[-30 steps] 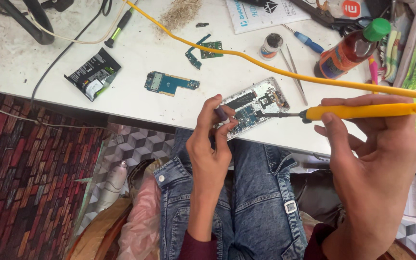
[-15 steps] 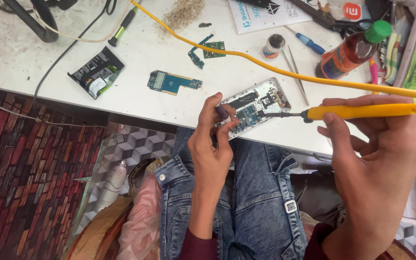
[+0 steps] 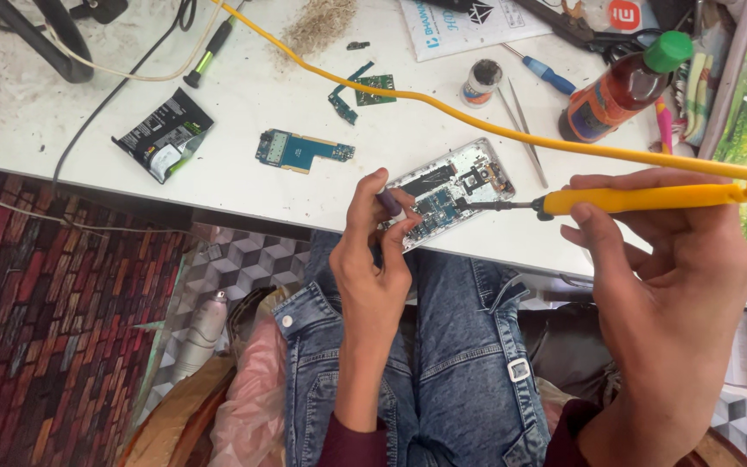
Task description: The person uses a soldering iron and a desoldering pump to remove solder from a circuit board. They repeatedly apply heat to specific points and use the pump to extract molten solder, working on a disassembled electronic device on a cluttered workbench.
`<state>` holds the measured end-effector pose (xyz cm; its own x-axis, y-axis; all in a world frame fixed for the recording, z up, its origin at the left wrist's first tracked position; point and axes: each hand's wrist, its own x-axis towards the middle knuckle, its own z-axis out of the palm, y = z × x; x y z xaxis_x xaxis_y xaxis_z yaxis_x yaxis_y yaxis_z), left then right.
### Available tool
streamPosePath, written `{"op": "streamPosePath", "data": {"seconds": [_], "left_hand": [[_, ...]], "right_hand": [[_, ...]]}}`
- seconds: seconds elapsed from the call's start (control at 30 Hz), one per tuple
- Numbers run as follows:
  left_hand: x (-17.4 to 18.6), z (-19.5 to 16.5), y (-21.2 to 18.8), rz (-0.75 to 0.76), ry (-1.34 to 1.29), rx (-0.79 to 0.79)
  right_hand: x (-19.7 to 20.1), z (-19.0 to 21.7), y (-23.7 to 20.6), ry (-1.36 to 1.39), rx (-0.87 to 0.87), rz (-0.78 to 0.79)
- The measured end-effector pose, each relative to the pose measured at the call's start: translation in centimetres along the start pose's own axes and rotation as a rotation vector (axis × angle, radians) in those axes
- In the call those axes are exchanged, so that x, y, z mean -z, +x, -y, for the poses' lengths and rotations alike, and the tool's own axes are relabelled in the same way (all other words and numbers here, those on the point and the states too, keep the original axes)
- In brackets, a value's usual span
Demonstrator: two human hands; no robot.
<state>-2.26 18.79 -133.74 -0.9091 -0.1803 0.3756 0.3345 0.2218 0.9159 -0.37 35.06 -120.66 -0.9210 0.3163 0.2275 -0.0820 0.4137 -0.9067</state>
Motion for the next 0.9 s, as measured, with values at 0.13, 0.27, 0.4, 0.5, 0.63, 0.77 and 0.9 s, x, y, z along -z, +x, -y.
{"op": "streamPosePath", "data": {"seconds": [0.13,0.27,0.4,0.5,0.63,0.77,0.9], "left_hand": [[0.0,0.1,0.1,0.006,-0.001,0.007],[0.1,0.0,0.0,0.001,-0.017,0.002],[0.2,-0.3,-0.1,-0.004,-0.033,-0.006],[0.2,-0.5,0.0,-0.003,-0.04,0.005],[0.0,-0.7,0.1,-0.006,-0.032,-0.033],[-0.1,-0.4,-0.2,-0.004,0.01,0.002],[-0.2,0.3,-0.4,-0.004,0.014,0.006]], "right_hand": [[-0.1,0.3,0.1,-0.002,-0.012,-0.008],[0.0,0.7,0.1,-0.017,-0.002,-0.004],[0.1,1.0,0.0,-0.041,-0.007,-0.006],[0.2,1.1,0.0,-0.014,-0.028,-0.021],[0.4,1.0,0.1,0.001,-0.047,-0.034],[0.6,0.3,0.2,0.015,-0.027,-0.026],[0.4,-0.6,0.1,0.028,-0.019,-0.02]]}}
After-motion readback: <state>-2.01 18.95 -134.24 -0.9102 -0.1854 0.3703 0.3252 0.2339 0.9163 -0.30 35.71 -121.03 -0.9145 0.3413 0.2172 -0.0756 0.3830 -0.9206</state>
